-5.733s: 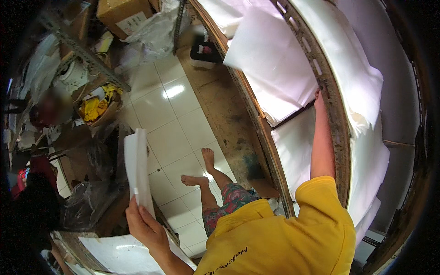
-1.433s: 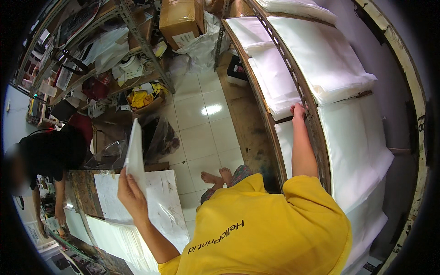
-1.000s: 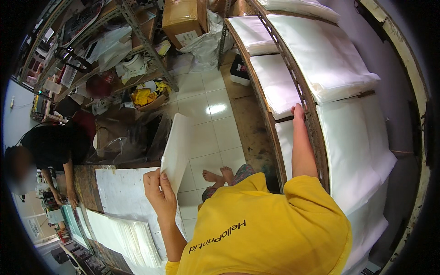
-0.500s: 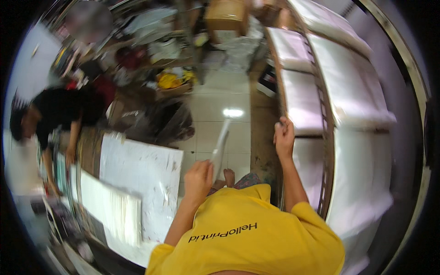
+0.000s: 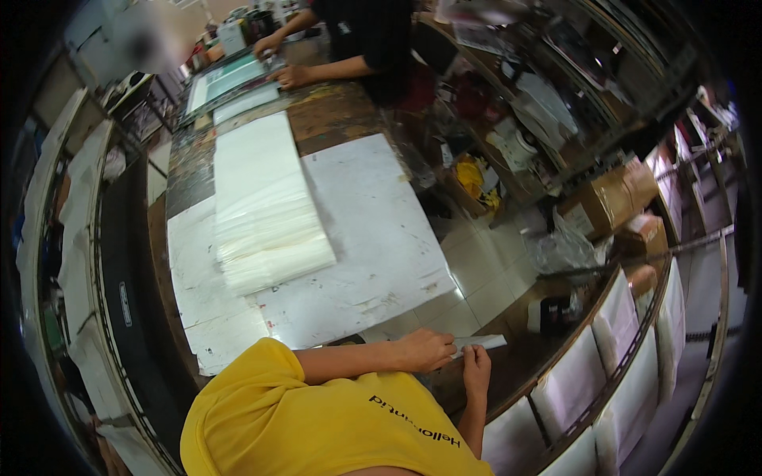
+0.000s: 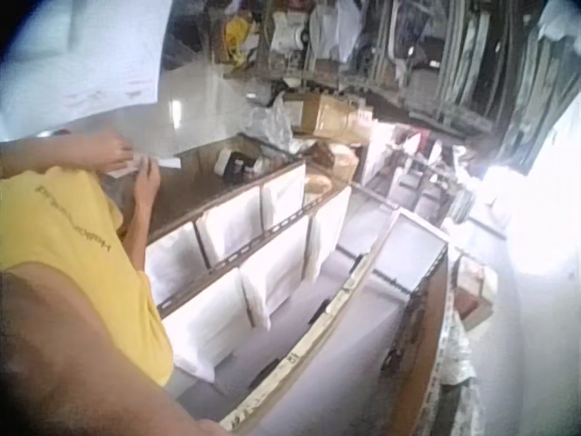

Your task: The person repeatedly picks up stacks of white paper from a table and places them onto a metal shelf. The person moves back and forth between the table and the shelf, handling the paper stacks one at a time.

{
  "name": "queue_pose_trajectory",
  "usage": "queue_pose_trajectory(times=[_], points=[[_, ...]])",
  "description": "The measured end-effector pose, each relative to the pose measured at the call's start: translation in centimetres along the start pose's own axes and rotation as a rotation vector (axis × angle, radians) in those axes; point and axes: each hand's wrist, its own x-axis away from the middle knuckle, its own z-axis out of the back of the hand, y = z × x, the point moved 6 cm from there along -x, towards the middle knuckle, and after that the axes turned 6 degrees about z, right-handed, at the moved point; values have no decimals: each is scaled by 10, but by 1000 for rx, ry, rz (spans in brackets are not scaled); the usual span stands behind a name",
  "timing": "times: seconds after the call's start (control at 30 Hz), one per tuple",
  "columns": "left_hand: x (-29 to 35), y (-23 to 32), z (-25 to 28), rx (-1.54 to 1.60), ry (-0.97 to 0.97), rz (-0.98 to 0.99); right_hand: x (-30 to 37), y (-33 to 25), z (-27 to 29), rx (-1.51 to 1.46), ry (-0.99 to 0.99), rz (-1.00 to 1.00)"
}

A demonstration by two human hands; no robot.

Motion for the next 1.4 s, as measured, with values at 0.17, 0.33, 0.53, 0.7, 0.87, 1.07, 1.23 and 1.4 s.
queue_pose_trajectory(times=[0.17, 0.33, 0.53, 0.7, 0.87, 1.07, 1.23, 1.4], points=[[62, -42, 82, 181, 238, 128, 10, 17, -42, -174, 113, -208], [153, -96, 199, 256, 514, 392, 24, 120, -90, -246, 216, -384], [277, -143, 281, 167, 915, 637, 42, 179, -139, -282, 182, -532], [356, -168, 294, 150, 1072, 767, 54, 135, -169, -218, 168, -581], [395, -177, 302, 163, 1145, 807, 57, 130, -174, -196, 182, -538], [397, -201, 325, 18, 1174, 713, 84, 140, -160, -209, 178, -480], [366, -238, 352, -330, 1114, 660, 122, 145, -148, -215, 259, -498], [342, -319, 358, -793, 935, 703, 150, 162, -143, -151, 275, -468]])
